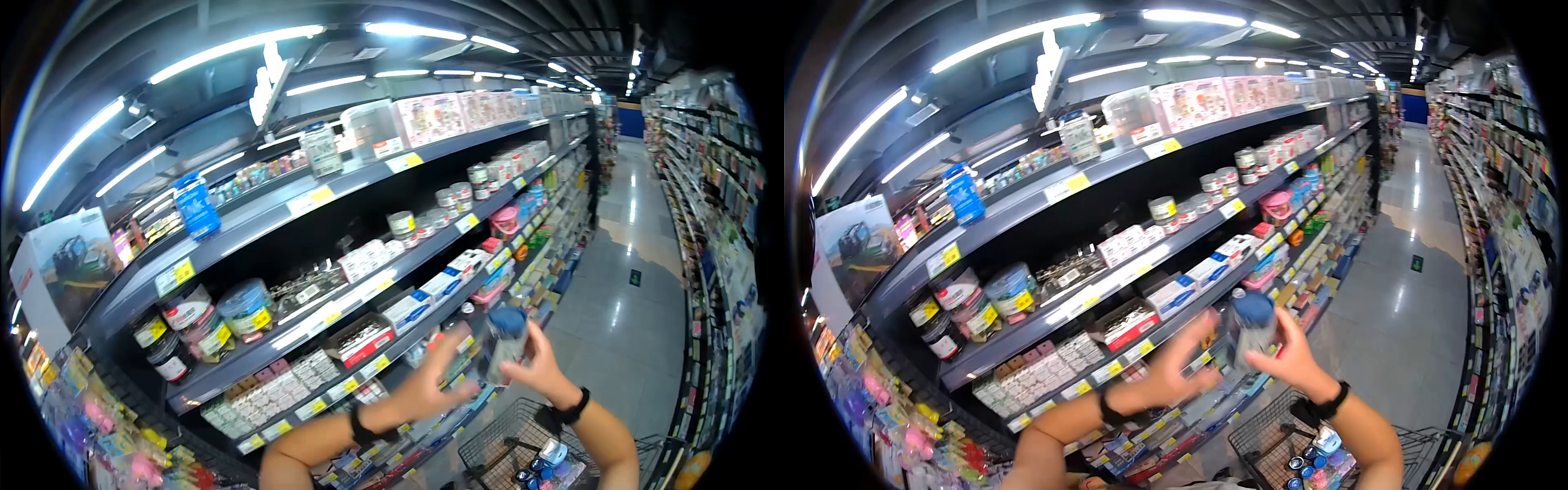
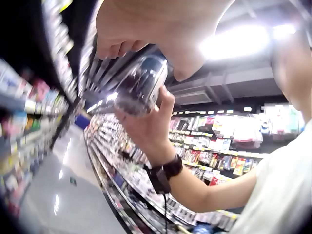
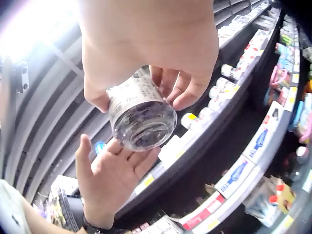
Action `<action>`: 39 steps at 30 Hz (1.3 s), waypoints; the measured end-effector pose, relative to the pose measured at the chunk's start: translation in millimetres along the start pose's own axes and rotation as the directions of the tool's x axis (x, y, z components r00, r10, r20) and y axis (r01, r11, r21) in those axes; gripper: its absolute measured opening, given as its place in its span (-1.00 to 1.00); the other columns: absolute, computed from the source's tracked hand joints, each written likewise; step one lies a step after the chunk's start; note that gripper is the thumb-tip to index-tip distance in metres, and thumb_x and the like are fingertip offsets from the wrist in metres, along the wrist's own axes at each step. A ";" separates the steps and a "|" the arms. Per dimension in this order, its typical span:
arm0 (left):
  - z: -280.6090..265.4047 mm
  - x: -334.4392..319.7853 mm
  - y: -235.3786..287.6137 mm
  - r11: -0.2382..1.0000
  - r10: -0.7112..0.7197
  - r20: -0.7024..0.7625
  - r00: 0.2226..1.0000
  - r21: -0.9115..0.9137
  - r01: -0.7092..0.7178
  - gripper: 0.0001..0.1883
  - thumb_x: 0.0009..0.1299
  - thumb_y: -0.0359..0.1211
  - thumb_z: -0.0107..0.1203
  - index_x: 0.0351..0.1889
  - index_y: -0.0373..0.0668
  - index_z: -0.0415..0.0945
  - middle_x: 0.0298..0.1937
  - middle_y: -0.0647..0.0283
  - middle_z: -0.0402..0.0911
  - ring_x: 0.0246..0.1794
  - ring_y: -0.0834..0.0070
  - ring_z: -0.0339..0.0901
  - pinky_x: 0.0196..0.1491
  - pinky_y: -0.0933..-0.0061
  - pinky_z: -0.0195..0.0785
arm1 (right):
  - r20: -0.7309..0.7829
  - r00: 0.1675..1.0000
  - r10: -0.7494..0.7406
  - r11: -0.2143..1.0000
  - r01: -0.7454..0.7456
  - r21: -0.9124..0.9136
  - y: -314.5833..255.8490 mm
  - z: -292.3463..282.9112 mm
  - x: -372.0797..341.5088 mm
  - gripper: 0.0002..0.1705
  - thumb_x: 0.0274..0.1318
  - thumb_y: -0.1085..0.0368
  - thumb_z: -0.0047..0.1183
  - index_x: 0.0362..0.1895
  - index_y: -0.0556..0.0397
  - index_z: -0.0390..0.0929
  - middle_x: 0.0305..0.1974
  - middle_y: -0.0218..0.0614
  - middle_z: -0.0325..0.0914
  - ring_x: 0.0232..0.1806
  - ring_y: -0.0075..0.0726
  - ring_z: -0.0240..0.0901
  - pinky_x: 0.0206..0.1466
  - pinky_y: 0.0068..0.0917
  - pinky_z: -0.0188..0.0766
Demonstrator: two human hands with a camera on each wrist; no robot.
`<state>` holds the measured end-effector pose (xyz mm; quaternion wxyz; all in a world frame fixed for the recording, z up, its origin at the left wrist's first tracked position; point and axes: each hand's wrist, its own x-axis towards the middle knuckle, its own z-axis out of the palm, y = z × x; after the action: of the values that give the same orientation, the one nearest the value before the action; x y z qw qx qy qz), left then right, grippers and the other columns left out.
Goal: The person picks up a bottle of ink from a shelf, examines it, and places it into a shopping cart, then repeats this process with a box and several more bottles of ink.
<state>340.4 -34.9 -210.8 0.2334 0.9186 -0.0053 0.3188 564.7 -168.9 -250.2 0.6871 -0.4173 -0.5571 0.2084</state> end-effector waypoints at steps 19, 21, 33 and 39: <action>253.1 -127.8 24.2 -0.069 -0.356 0.732 0.581 -0.641 0.765 -0.33 0.42 -0.47 0.29 0.45 -0.29 0.23 0.35 0.18 0.48 0.36 0.44 0.44 0.42 0.34 0.28 | -0.408 0.714 0.569 0.821 -0.464 0.333 75.8 -17.9 -253.6 -0.59 0.42 0.15 0.17 0.16 0.19 0.55 -0.09 -0.41 0.64 -0.12 -0.65 0.50 -0.02 -0.62 0.46; 256.7 -127.9 24.2 -0.104 -0.339 0.763 0.550 -0.611 0.784 -0.33 0.44 -0.45 0.28 0.46 -0.28 0.23 0.36 0.19 0.47 0.35 0.46 0.44 0.42 0.35 0.28 | -0.439 0.672 0.596 0.800 -0.454 0.392 81.8 -17.6 -262.8 -0.60 0.42 0.16 0.18 0.14 0.19 0.55 -0.09 -0.42 0.64 -0.12 -0.67 0.50 -0.03 -0.64 0.46; 281.9 -112.9 -43.3 -0.143 -0.034 0.903 0.428 -0.428 0.892 -0.45 0.52 -0.33 0.17 0.43 -0.22 0.28 0.27 0.23 0.56 0.26 0.50 0.53 0.30 0.37 0.42 | -0.737 0.479 0.478 0.848 -0.470 0.245 98.2 -1.0 -262.9 -0.66 0.39 0.18 0.23 0.07 0.11 0.53 -0.30 -0.62 0.45 -0.32 -0.80 0.25 -0.28 -0.71 0.24; 284.4 -93.1 -66.6 -0.077 0.118 0.930 0.349 -0.342 0.937 -0.46 0.52 -0.34 0.16 0.42 -0.21 0.29 0.23 0.26 0.59 0.22 0.50 0.56 0.26 0.33 0.44 | -0.755 0.440 0.486 0.850 -0.439 0.291 93.7 3.5 -259.4 -0.64 0.48 0.11 0.10 0.13 0.10 0.46 -0.20 -0.51 0.54 -0.15 -0.70 0.40 -0.08 -0.63 0.38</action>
<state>442.7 -111.4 -489.5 0.8190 0.4797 0.0525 -0.3105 502.3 -309.6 -479.0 0.7894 -0.5825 -0.0419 0.1894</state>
